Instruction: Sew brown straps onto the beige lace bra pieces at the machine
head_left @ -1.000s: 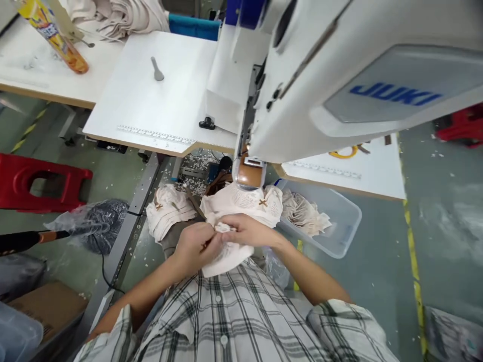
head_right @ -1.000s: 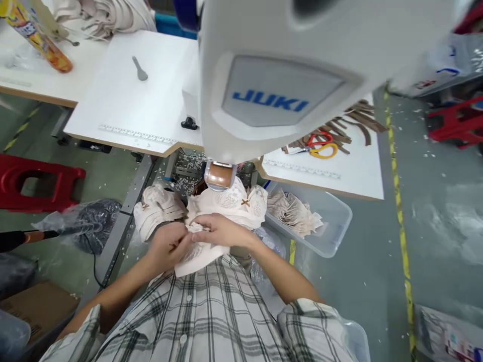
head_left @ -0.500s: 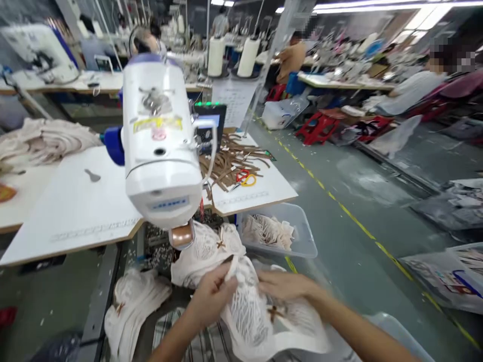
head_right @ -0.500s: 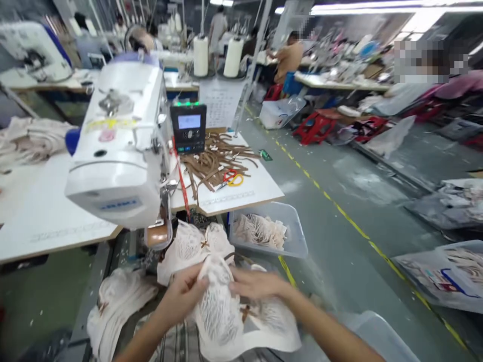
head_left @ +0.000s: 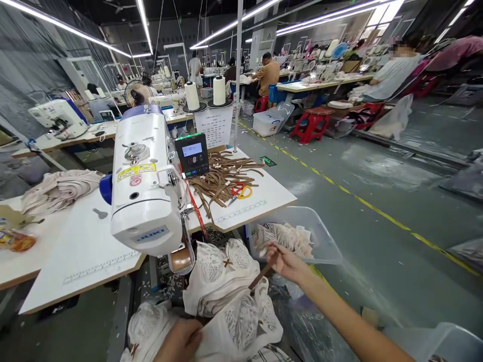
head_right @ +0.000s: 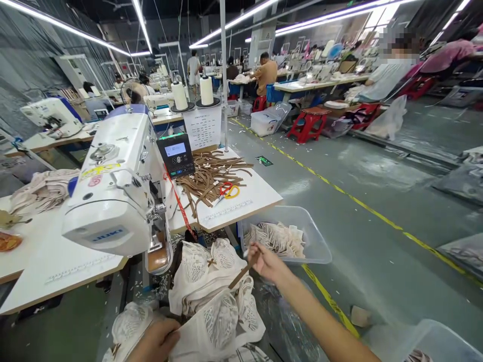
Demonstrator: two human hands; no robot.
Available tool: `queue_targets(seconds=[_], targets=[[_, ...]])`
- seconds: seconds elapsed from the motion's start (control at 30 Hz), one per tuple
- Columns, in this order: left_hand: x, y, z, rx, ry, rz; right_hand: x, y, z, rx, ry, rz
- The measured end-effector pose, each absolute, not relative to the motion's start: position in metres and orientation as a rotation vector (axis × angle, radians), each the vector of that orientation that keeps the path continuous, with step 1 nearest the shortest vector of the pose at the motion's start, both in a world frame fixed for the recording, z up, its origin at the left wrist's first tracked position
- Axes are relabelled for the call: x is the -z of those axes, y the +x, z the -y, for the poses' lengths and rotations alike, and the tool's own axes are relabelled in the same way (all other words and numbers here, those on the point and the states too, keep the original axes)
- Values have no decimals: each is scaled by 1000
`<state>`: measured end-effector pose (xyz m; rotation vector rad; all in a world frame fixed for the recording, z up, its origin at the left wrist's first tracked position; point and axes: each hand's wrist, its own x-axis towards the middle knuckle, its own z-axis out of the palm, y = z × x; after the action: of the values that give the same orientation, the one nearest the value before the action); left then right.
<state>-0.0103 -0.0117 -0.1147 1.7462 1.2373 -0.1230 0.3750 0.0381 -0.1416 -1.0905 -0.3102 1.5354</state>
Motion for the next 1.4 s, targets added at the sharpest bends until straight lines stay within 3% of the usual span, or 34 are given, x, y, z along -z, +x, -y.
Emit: queue_targets(seconds=[0.2, 0.37, 0.43, 0.57, 0.77, 0.9, 1.17, 1.4], targets=[[102, -57, 0, 87, 1693, -1426, 123, 425, -47, -1311, -1132, 216], [123, -50, -8, -761, 1751, -1773, 101, 418, -52, -1102, -1171, 328], [129, -36, -8, -916, 1738, -1852, 98, 398, -52, -1048, -1204, 425], [121, -7, -4, -850, 1773, -1794, 94, 335, -41, -1177, -1295, 679], [45, 26, -4, -847, 1981, -1236, 54, 255, -14, -1298, -1237, 1700], [26, 28, -6, -693, 2057, -1216, 40, 239, -14, -1327, -1189, 1946], [43, 28, -1, -760, 2091, -1331, 53, 231, -18, -1251, -1165, 1929], [34, 13, -10, -601, 2004, -1198, 74, 232, -28, -1539, -1162, 1305]])
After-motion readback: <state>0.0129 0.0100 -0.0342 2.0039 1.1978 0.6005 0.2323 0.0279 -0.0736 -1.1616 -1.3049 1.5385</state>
